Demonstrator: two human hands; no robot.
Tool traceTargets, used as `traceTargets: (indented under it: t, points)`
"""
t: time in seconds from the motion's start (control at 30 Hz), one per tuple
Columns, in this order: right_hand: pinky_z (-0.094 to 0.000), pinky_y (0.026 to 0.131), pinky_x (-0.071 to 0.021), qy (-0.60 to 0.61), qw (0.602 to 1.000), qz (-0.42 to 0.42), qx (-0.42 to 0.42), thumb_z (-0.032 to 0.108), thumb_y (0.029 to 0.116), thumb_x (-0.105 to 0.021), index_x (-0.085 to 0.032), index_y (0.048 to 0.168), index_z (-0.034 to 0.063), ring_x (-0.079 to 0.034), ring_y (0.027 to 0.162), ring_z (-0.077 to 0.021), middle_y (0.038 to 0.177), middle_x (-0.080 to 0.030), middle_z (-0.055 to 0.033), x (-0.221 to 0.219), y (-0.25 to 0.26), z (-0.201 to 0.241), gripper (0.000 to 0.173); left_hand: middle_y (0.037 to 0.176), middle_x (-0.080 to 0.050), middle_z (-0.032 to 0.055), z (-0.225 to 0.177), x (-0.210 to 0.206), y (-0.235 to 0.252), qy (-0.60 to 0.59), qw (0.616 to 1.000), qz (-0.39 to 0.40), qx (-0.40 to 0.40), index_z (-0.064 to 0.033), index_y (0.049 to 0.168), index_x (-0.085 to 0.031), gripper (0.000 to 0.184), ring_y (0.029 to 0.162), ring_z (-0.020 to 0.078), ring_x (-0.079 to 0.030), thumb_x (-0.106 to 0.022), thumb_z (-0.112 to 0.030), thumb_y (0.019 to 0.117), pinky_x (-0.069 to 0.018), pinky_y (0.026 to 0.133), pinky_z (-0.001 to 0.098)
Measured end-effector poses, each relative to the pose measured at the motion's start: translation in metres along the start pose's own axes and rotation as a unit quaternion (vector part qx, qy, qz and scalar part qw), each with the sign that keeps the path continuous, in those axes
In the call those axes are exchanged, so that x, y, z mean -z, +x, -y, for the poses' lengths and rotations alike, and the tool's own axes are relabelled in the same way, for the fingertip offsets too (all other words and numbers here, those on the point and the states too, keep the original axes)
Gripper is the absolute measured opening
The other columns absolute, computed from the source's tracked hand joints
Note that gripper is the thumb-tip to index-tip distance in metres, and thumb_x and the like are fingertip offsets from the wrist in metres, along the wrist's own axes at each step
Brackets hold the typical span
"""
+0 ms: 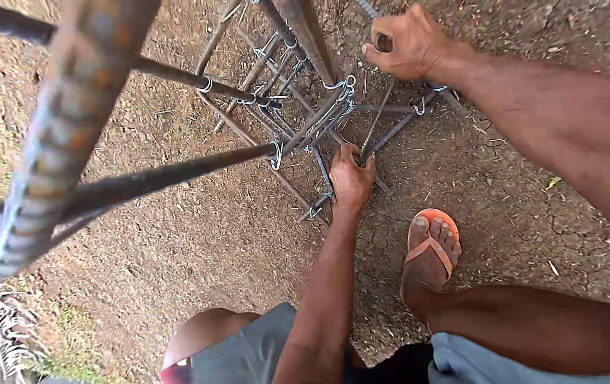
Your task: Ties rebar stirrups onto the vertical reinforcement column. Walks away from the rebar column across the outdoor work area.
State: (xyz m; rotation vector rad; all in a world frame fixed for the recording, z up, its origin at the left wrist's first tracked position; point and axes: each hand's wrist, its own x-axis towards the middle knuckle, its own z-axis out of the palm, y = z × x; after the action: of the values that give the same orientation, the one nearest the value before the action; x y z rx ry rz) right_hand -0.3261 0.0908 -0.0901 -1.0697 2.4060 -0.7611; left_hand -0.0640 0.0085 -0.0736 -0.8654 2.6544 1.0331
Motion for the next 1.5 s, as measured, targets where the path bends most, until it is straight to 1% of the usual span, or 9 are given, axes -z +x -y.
traceTargets:
  t: [0.17, 0.4, 0.63, 0.73, 0.87, 1.03, 1.27, 1.37, 1.5]
  points:
    - [-0.0551, 0.061, -0.0495, 0.017, 0.985, -0.068, 0.159, 0.042, 0.1036, -0.046, -0.063, 0.096, 0.0019, -0.064, 0.067, -0.0351, 0.074, -0.062, -0.0168, -0.014, 0.022, 0.000, 0.045, 0.081, -0.067, 0.0089, -0.014, -0.007, 0.006, 0.017, 0.997, -0.007, 0.074, -0.0060, 0.111, -0.065, 0.029, 0.076, 0.0276, -0.067, -0.072, -0.022, 0.0874, -0.0555, 0.070, 0.0488]
    - [-0.0495, 0.059, -0.0503, 0.041, 0.980, -0.149, 0.126, 0.036, 0.1038, -0.050, -0.063, 0.094, -0.0002, -0.063, 0.064, -0.0311, 0.073, -0.062, -0.0159, -0.021, -0.006, -0.024, 0.040, 0.083, -0.063, 0.0139, -0.016, -0.002, -0.008, 0.000, 0.998, 0.011, 0.065, -0.0092, 0.125, -0.050, 0.041, 0.074, 0.0343, -0.065, -0.069, -0.023, 0.0913, -0.0542, 0.061, 0.0532]
    - [-0.0706, 0.080, -0.0499, 0.019, 0.980, -0.061, -0.190, 0.048, 0.1055, -0.045, -0.063, 0.113, 0.0002, -0.068, 0.094, -0.0487, 0.097, -0.068, -0.0262, 0.021, -0.060, -0.019, 0.052, 0.095, -0.065, 0.0206, -0.022, -0.009, -0.007, 0.006, 0.997, -0.014, 0.079, -0.0073, 0.129, -0.046, 0.048, 0.087, 0.0408, -0.067, -0.069, -0.022, 0.0901, -0.0552, 0.069, 0.0574]
    - [-0.0535, 0.089, -0.0550, 0.138, 0.905, -0.206, -0.345, 0.047, 0.1044, -0.051, -0.063, 0.123, -0.0014, -0.069, 0.098, -0.0316, 0.111, -0.069, -0.0207, 0.056, -0.081, -0.054, 0.053, 0.101, -0.064, 0.0232, -0.027, -0.010, -0.007, 0.000, 0.995, -0.016, 0.098, -0.0070, 0.131, -0.043, 0.050, 0.092, 0.0429, -0.067, -0.069, -0.021, 0.0899, -0.0554, 0.071, 0.0588]
    - [-0.0291, 0.064, -0.0557, 0.310, 0.792, -0.361, -0.382, 0.044, 0.1055, -0.055, -0.058, 0.124, 0.0060, -0.059, 0.068, -0.0093, 0.095, -0.059, -0.0016, 0.104, -0.135, -0.062, 0.042, 0.094, -0.066, 0.0212, -0.036, -0.009, 0.001, -0.013, 0.987, -0.011, 0.160, -0.0081, 0.131, -0.045, 0.054, 0.087, 0.0411, -0.067, -0.074, -0.023, 0.0878, -0.0548, 0.070, 0.0586]
    - [-0.0235, 0.058, -0.0522, 0.409, 0.696, -0.384, -0.448, 0.050, 0.1048, -0.054, -0.053, 0.127, 0.0180, -0.057, 0.063, -0.0053, 0.088, -0.059, 0.0069, 0.138, -0.243, -0.013, 0.038, 0.104, -0.071, 0.0214, -0.041, 0.012, -0.002, -0.015, 0.983, 0.038, 0.176, -0.0049, 0.141, -0.046, 0.057, 0.095, 0.0393, -0.070, -0.072, -0.021, 0.0928, -0.0572, 0.082, 0.0586]
    - [-0.0186, 0.059, -0.0525, 0.591, 0.529, -0.364, -0.488, 0.031, 0.1085, -0.050, -0.056, 0.122, 0.0252, -0.062, 0.067, -0.0028, 0.093, -0.070, 0.0073, 0.158, -0.427, 0.082, 0.016, 0.115, -0.070, 0.0218, -0.053, 0.142, -0.115, 0.089, 0.956, 0.196, 0.199, -0.0014, 0.142, -0.051, 0.048, 0.105, 0.0356, -0.069, -0.064, -0.019, 0.0993, -0.0549, 0.094, 0.0546]
    - [-0.0236, 0.066, -0.0542, 0.559, 0.511, -0.359, -0.545, 0.031, 0.1074, -0.054, -0.055, 0.125, 0.0176, -0.063, 0.073, -0.0056, 0.098, -0.069, 0.0035, 0.167, -0.481, 0.140, 0.022, 0.117, -0.069, 0.0246, -0.057, 0.190, -0.161, 0.060, 0.939, 0.245, 0.233, 0.0027, 0.137, -0.055, 0.041, 0.104, 0.0346, -0.070, -0.061, -0.013, 0.1002, -0.0556, 0.093, 0.0514]
    - [-0.0368, 0.076, -0.0553, 0.454, 0.571, -0.276, -0.626, 0.023, 0.1080, -0.053, -0.053, 0.134, 0.0024, -0.065, 0.086, -0.0167, 0.112, -0.067, -0.0120, 0.198, -0.539, 0.216, 0.033, 0.112, -0.069, 0.0247, -0.103, 0.247, -0.197, 0.024, 0.934, 0.249, 0.255, 0.0037, 0.134, -0.058, 0.036, 0.095, 0.0322, -0.070, -0.059, -0.013, 0.1020, -0.0570, 0.087, 0.0480]
